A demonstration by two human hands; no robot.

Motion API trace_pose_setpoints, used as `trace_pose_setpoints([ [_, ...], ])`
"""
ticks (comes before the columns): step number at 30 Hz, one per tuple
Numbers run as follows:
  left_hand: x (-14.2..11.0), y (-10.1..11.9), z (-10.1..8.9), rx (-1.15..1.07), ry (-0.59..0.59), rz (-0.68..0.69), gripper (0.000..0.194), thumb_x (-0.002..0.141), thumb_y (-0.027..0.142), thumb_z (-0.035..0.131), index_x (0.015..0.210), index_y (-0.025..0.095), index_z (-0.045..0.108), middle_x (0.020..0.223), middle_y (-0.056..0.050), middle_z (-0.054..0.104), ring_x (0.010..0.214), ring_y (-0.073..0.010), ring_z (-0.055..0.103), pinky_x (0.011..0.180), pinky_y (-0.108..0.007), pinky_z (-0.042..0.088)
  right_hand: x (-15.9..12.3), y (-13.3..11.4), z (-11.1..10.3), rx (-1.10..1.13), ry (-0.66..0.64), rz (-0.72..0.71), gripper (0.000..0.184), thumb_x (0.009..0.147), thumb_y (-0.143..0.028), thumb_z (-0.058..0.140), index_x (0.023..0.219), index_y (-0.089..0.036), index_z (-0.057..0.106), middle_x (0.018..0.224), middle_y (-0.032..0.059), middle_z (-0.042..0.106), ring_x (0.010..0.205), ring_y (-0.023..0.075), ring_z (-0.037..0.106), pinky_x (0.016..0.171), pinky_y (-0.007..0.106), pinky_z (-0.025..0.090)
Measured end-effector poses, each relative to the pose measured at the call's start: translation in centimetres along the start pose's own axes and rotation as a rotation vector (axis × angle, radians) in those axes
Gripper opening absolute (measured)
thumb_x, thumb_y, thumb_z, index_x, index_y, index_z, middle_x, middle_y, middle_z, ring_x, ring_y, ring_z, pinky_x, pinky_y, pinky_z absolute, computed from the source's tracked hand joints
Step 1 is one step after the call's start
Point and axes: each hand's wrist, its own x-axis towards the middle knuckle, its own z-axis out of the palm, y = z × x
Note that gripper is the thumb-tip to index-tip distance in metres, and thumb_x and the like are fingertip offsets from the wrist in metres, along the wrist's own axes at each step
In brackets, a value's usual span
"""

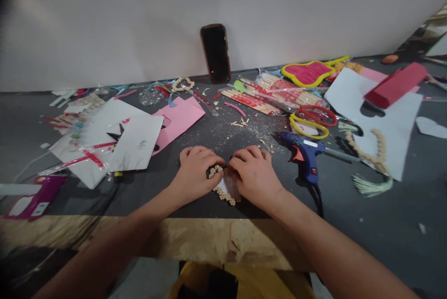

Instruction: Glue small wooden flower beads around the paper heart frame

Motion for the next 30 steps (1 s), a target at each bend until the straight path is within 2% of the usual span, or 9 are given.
trace_pose_setpoints([
  [4,0.0,0.0,0.0,-0.002,-0.029,0.001,0.014,0.084,0.029,0.059,0.093,0.026,0.070,0.101,0.000,0.071,0.107,-0.0258,0.055,0.098,-0.051,0.025,0.0,0.0,0.0,0.009,-0.001,-0.003,0.011,0.090,-0.025,0.059,0.094,-0.024,0.069,0.110,0.0035,0.069,0.106,0.0256,0.050,0.087,0.043,0.032],
  [10,-0.4,-0.8,0.2,-0.071,0.003,0.019,0.010,0.089,0.034,0.061,0.092,0.028,0.069,0.099,0.002,0.071,0.108,-0.0227,0.055,0.099,-0.049,0.023,-0.1,0.0,0.0,0.012,0.008,-0.001,0.010,0.089,-0.025,0.059,0.092,-0.024,0.068,0.109,0.0033,0.069,0.106,0.0249,0.050,0.087,0.042,0.032],
  [16,-0.3,-0.6,0.1,-0.074,-0.018,0.009,0.017,0.090,0.043,0.062,0.090,0.028,0.070,0.097,0.002,0.072,0.107,-0.0227,0.056,0.100,-0.048,0.024,-0.1,-0.1,-0.2,0.024,0.000,-0.006,0.011,0.087,-0.021,0.060,0.094,-0.023,0.068,0.110,0.0042,0.069,0.106,0.0252,0.050,0.088,0.042,0.033],
  [22,-0.9,-0.9,-1.3,-0.027,-0.011,-0.010,0.019,0.095,0.027,0.052,0.096,0.028,0.071,0.099,0.002,0.073,0.102,-0.0209,0.059,0.093,-0.044,0.030,-0.1,-0.2,-0.2,0.011,0.015,-0.003,0.012,0.089,-0.023,0.058,0.093,-0.024,0.069,0.109,0.0047,0.069,0.106,0.0250,0.051,0.086,0.042,0.033],
  [26,-1.9,-1.5,-1.4,-0.003,-0.032,-0.026,0.017,0.092,0.034,0.057,0.102,0.026,0.069,0.100,-0.001,0.072,0.104,-0.0245,0.057,0.090,-0.045,0.031,-0.1,-0.2,-0.2,0.020,0.010,-0.006,0.012,0.090,-0.025,0.057,0.095,-0.024,0.069,0.110,0.0045,0.069,0.106,0.0249,0.051,0.088,0.042,0.034],
  [30,-2.5,-1.4,-1.0,-0.047,-0.047,-0.032,0.018,0.091,0.033,0.058,0.104,0.026,0.069,0.098,-0.001,0.071,0.103,-0.0237,0.057,0.091,-0.045,0.032,-0.1,-0.3,-0.3,0.024,0.002,0.004,0.013,0.091,-0.026,0.056,0.094,-0.024,0.069,0.110,0.0043,0.069,0.107,0.0250,0.050,0.089,0.043,0.033],
])
